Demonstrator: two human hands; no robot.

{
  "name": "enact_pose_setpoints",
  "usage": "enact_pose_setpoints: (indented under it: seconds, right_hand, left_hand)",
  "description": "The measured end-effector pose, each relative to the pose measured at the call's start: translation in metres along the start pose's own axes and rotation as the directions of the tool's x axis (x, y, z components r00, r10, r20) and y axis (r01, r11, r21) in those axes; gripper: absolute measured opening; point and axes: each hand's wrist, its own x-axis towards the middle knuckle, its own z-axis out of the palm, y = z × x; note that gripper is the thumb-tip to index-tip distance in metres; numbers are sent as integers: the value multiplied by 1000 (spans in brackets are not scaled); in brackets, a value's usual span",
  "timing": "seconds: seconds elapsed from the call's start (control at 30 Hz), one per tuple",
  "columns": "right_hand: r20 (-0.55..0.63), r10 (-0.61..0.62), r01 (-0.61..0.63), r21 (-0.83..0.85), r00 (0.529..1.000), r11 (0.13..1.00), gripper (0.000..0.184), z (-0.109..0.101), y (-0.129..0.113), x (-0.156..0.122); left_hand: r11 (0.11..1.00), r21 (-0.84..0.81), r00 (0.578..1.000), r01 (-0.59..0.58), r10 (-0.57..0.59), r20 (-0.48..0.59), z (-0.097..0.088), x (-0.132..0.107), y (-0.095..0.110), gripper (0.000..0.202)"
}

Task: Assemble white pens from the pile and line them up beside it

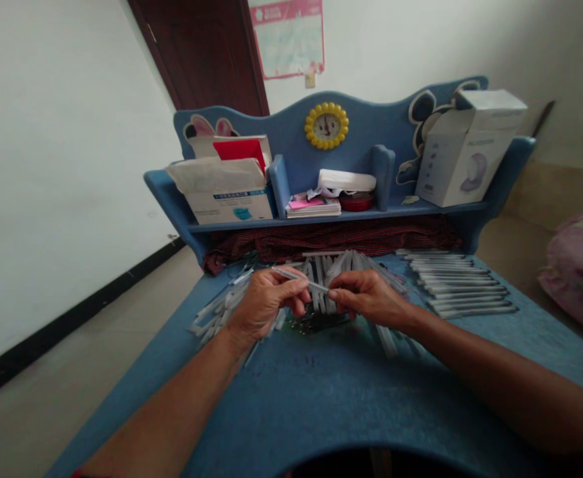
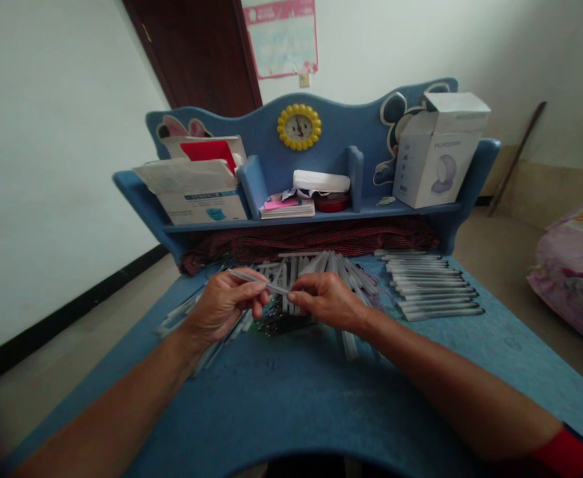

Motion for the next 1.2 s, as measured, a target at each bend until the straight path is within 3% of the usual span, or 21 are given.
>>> enact_pose_setpoints:
  seconds: [0.17,0.3,0.33,0.4,0.5,0.6,0.8,1.2]
  right_hand:
    - [26,-1,3,-88,1000,996,17,1,1,-2]
    - [-56,21,-27,-126,998,992,16,-1,2,-1]
    - [-81,27,-36,-123,996,992,16,-2,3,0]
    - [-121,46,-60,-111,992,992,16,-3,3,0]
    - [-146,75,-90,-98,986,991,17,-4,2,1]
    - [-140,75,-90,-102,987,991,17,-4,1,0]
    - [-126,85,-95,-71,988,993,18,-4,2,0]
    - [-108,71,-80,-84,992,993,19,-5,2,-1]
  left_hand:
    - [967,237,987,90,-118,105,-7,0,5,20]
    - [811,574,974,114,-206,98,-17,0,14,23]
    - [728,681,973,79,-205,106,-20,-1,16,20]
    - [478,878,967,-38,-205,154,-25,-1,18,14]
    - [84,979,951,-184,-237,199,-29,-2,18,11]
    - [-97,968,937,-232,-289,196,-25,-5,17,15]
    - [-197,957,931,-213,-339,138,-15,-8,16,17]
    - [-182,964,935,-192,-331,124,-6,-10,11,21]
